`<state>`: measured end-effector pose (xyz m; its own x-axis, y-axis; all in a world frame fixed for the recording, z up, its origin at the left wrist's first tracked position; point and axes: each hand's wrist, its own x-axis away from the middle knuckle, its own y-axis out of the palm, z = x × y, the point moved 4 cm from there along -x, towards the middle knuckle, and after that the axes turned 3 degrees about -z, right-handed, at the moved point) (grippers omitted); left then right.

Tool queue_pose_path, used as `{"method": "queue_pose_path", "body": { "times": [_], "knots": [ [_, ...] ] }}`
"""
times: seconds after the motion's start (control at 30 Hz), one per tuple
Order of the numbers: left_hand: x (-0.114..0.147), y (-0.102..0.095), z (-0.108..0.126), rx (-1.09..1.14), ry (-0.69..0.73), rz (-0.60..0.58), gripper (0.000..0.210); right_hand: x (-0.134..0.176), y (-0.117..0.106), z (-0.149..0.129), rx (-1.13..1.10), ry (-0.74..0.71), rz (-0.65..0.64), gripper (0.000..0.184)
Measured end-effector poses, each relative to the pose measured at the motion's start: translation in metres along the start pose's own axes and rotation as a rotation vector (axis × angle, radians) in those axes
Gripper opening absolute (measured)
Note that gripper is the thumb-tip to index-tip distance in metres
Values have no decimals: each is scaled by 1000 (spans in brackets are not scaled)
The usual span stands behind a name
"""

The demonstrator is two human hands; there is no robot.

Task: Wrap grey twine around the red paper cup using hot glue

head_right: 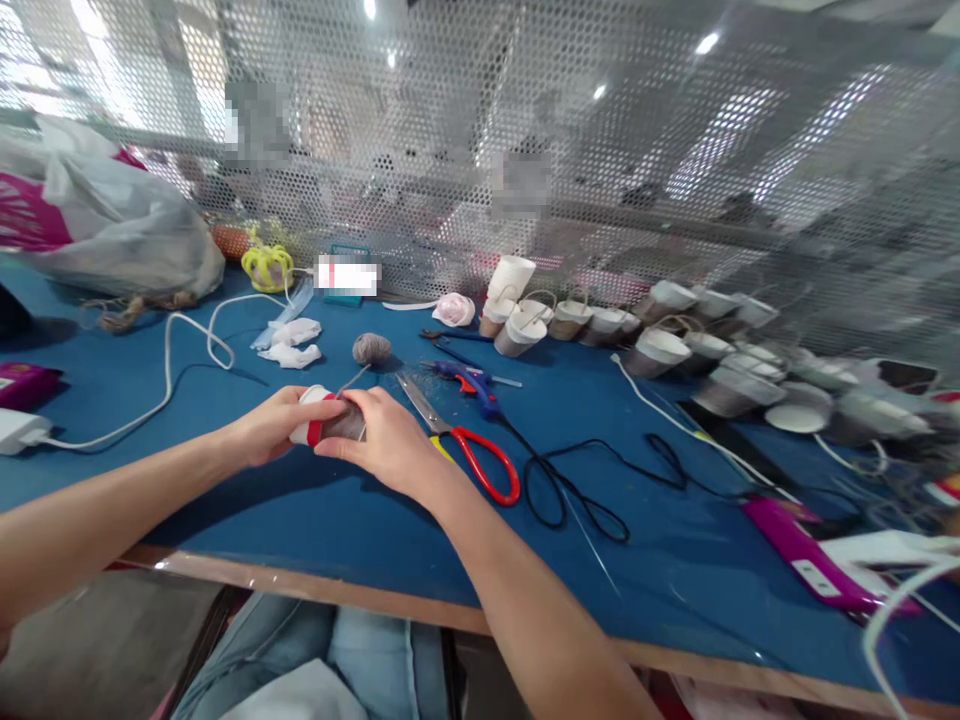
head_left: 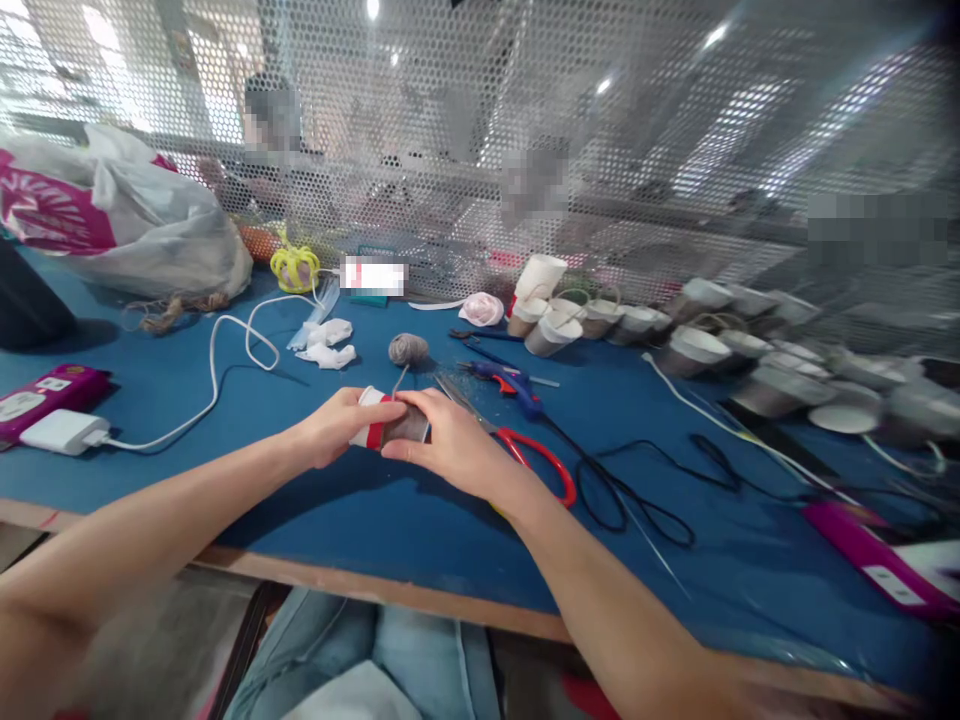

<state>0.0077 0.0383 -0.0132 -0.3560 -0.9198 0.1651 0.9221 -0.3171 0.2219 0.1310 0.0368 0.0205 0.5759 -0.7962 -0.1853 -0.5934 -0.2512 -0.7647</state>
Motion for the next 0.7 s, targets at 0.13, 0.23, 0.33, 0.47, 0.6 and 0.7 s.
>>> {"method": "queue_pose_path", "body": {
  "times": [0.13, 0.23, 0.33, 0.47, 0.6, 0.7],
  "knots": [
    [1, 0, 1, -35, 4, 64, 26, 0, -13, 4, 77, 39, 97, 40],
    [1, 0, 2, -63, -4, 85, 26, 4, -45, 12, 95, 169, 246, 53],
    [1, 1, 3, -96, 4, 93, 27, 10, -72, 24, 127, 325, 192, 58],
    [0, -1, 2, -174, 34, 97, 28, 14, -90, 57, 297, 569, -36, 32],
    [0, -2, 1, -226, 42, 90, 28, 9, -97, 102, 509, 755, 21, 28],
    [0, -2, 1, -238, 34, 94, 27, 3, -86, 130, 538, 819, -18, 28]
  ]
}}
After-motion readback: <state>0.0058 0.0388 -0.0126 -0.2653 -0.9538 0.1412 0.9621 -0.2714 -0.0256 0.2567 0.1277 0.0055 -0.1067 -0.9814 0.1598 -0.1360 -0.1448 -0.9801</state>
